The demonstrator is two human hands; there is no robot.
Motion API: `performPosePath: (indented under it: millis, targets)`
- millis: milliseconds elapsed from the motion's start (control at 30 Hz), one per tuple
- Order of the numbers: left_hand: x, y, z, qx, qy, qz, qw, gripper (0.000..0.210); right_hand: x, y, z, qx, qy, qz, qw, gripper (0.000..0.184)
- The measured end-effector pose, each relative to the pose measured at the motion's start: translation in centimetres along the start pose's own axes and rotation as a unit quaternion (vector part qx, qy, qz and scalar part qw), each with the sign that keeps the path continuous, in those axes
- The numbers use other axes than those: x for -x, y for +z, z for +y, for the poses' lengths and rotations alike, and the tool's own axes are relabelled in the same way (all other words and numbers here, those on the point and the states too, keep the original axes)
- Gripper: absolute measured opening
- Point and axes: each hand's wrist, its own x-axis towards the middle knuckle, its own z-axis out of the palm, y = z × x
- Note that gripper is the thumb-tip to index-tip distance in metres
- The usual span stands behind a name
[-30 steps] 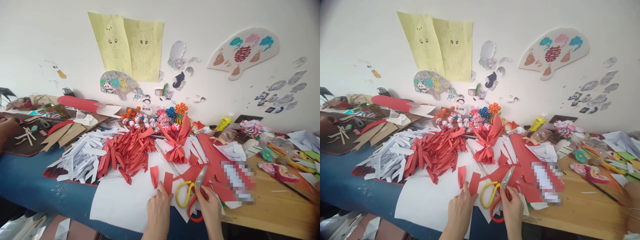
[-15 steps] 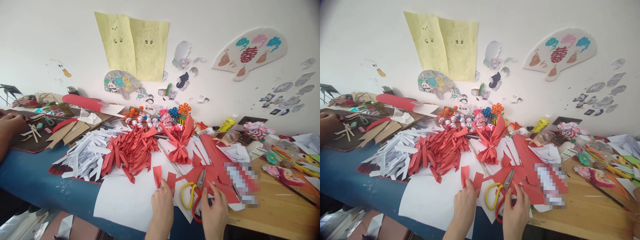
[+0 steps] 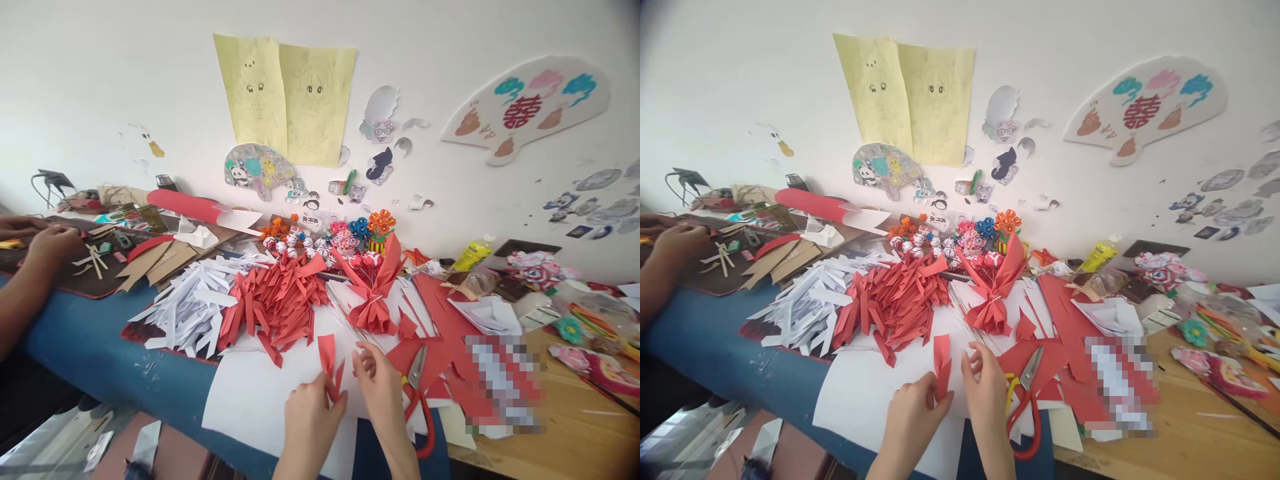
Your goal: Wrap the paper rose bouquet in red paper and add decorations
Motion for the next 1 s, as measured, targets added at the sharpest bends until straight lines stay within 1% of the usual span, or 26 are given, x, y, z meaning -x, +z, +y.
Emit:
performPosePath:
  millis: [33,133,233,300,367,500,633,700,800,933,1000]
  targets:
    - [-0.1,-0.5,-0.9,0.023,0.006,0.009,1.000,0.013,-0.4,0.8,-0.4,0.024,-0.006,-0.028,0.999,0.035]
    - [-0.8,-1.4,-3.1,0.102,0.032,0.027,0.994,0.022,-1.2,2.9,-1.1,0.043,-0.017,-0.061,0.997,0.024]
    - [-1.6,-1.9,-4.3,0.170,0.046,0.011,0.984,0.036,-1.5,3.8,-1.7,0.021,-0.024,-0.089,0.995,0.022]
    - [-2.2,-2.4,-4.5,0.201,0.068,-0.016,0.977,0.044,-1.4,3.3,-2.1,0.004,-0.024,-0.098,0.995,0.025]
    - [-2.7,-3.1,-4.3,0.234,0.089,-0.049,0.967,0.049,-1.0,2.2,-2.5,-0.014,-0.015,-0.087,0.996,0.030]
    - [-3.5,-4.3,-3.0,0.281,0.128,-0.115,0.944,0.053,0.3,-0.8,-3.1,-0.067,0.018,-0.021,0.997,0.036]
    - [-3.7,-4.6,-1.2,0.324,0.176,-0.183,0.911,0.053,1.4,-2.6,-3.3,-0.058,0.009,0.027,0.998,0.037]
    - [-3.7,-4.4,-0.5,0.335,0.190,-0.190,0.903,0.051,1.7,-3.0,-3.3,-0.050,0.005,0.050,0.997,0.037]
    - [-3.5,-4.3,0.1,0.327,0.193,-0.189,0.905,0.049,2.0,-3.4,-3.4,-0.054,0.010,0.064,0.996,0.037]
    - [-3.5,-4.1,0.2,0.306,0.191,-0.184,0.914,0.048,2.2,-3.6,-3.3,-0.072,0.021,0.062,0.995,0.038]
    - [-3.6,-4.0,0.1,0.291,0.190,-0.174,0.921,0.048,2.1,-3.3,-3.0,-0.078,0.026,0.056,0.995,0.038]
